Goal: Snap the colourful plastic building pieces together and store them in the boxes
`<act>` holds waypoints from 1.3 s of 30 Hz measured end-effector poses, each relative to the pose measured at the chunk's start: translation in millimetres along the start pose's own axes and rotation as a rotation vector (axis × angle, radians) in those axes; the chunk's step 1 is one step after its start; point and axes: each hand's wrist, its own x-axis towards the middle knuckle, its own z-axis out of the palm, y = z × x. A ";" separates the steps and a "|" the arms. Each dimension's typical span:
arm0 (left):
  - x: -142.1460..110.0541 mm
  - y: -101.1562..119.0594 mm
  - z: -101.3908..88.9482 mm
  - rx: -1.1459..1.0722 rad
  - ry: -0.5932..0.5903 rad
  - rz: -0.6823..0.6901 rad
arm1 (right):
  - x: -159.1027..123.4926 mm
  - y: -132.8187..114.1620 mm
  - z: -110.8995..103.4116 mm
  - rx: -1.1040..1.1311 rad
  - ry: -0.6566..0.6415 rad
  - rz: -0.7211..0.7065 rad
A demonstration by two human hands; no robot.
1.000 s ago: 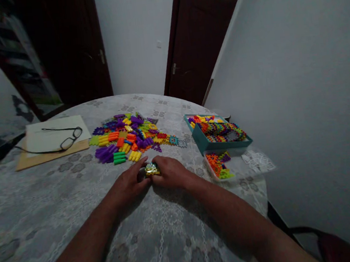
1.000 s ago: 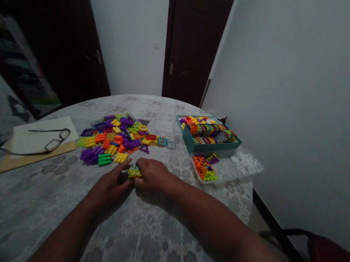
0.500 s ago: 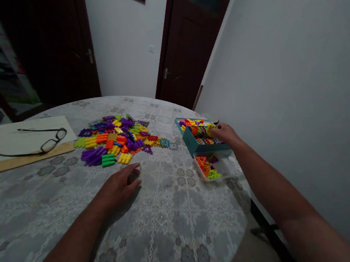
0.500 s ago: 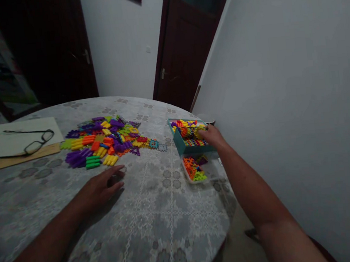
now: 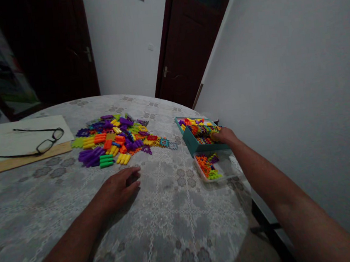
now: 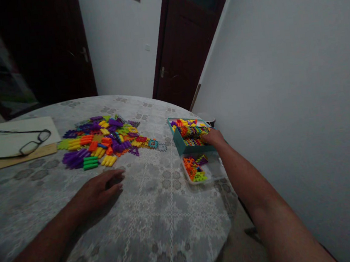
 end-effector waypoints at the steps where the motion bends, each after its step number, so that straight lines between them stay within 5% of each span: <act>1: 0.1 0.3 -0.3 -0.001 0.001 0.000 | 0.4 0.1 2.6 -0.012 -0.013 0.017; 12: -0.5 3.3 -2.1 0.022 -0.028 -0.007 | -7.3 4.3 23.4 -0.038 0.006 0.118; 39: -1.3 7.4 -4.4 0.002 -0.036 -0.029 | -19.5 -2.8 13.1 -0.099 0.058 0.034</act>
